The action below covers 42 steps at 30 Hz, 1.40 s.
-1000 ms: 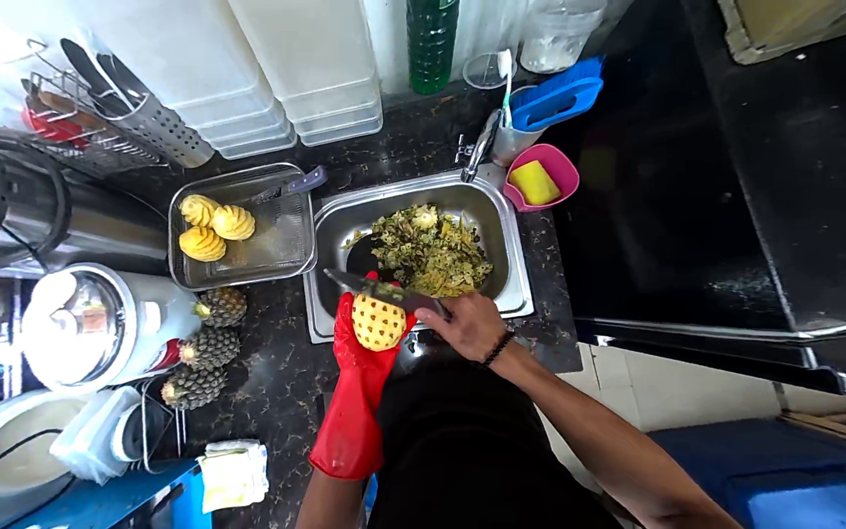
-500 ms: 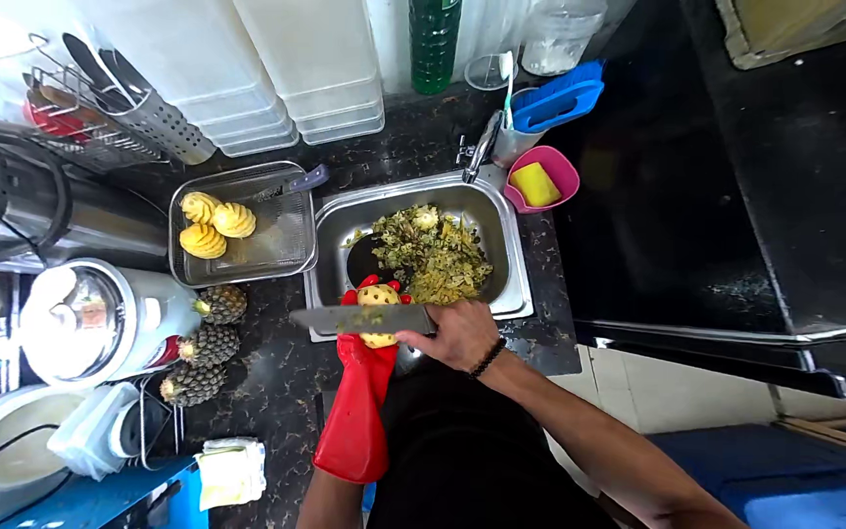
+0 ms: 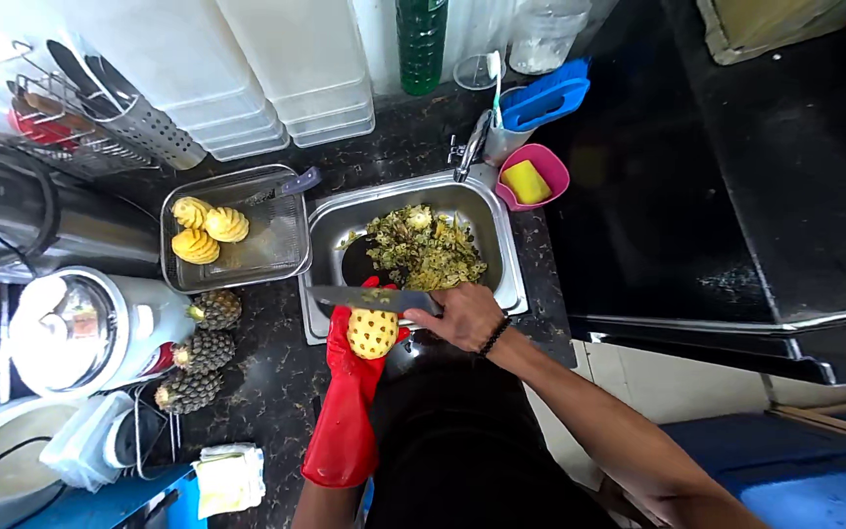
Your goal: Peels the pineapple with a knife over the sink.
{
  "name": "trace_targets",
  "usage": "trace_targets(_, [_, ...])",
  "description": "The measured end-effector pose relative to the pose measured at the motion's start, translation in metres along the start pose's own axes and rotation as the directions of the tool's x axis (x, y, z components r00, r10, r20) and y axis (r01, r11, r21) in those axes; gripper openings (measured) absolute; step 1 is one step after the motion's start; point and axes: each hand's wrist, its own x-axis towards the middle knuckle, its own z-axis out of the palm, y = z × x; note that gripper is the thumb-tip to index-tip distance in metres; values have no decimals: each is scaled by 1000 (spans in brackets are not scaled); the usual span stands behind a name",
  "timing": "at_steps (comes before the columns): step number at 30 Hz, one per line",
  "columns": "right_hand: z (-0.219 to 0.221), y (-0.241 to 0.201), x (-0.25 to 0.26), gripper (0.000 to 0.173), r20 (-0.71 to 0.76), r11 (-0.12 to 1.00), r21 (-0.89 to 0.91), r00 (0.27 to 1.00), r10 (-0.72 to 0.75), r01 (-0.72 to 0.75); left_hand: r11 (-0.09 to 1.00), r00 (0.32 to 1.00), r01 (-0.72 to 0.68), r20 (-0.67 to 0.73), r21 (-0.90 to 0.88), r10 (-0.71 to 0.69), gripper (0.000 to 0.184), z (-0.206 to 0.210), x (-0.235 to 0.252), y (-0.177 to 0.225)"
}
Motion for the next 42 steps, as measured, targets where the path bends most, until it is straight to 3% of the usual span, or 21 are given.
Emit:
trace_targets(3, [3, 18, 2, 79, -22, 999, 21, 999, 41, -41, 996, 997, 70, -29, -56, -72, 51, 0, -2, 5])
trace_targets(8, [1, -3, -9, 83, 10, 990, 115, 996, -84, 82, 997, 995, 74, -62, -21, -75, 61, -9, -7, -4])
trace_targets(14, [-8, -9, -5, 86, 10, 983, 29, 984, -180, 180, 989, 994, 76, -85, 125, -65, 56, -3, -20, -1])
trace_targets(16, [-5, 0, -3, 84, -6, 980, 36, 981, -194, 195, 993, 996, 93, -26, 79, -91, 58, -4, -14, 0])
trace_targets(23, [14, 62, 5, 73, -44, 981, 41, 981, 190, -188, 955, 981, 177, 114, -236, -154, 66, -5, 3, 3])
trace_targets(25, [31, 79, 12, 72, 133, 888, 213, 912, 387, -408, 939, 981, 194, 86, -283, -176, 68, -1, 8, 0])
trace_targets(27, [50, 95, 15, 78, 248, 768, 350, 844, 476, -536, 925, 980, 198, 39, -325, -196, 65, 4, 11, -4])
trace_targets(32, [32, 50, -2, 68, 115, 901, 386, 980, 163, -195, 931, 973, 214, -15, -297, -229, 66, 4, 11, -10])
trace_targets(34, [19, 25, -4, 66, 89, 942, 326, 995, 55, -81, 960, 978, 185, -57, -211, -201, 62, 5, 8, -13])
trace_targets(38, [-1, -10, -3, 83, 128, 999, 48, 991, -32, 26, 987, 978, 133, -150, -86, -145, 69, 7, 6, -17])
trace_targets(42, [-12, -27, -4, 88, 141, 984, -125, 985, -105, 123, 999, 995, -16, -96, 48, 20, 49, 6, -19, -16])
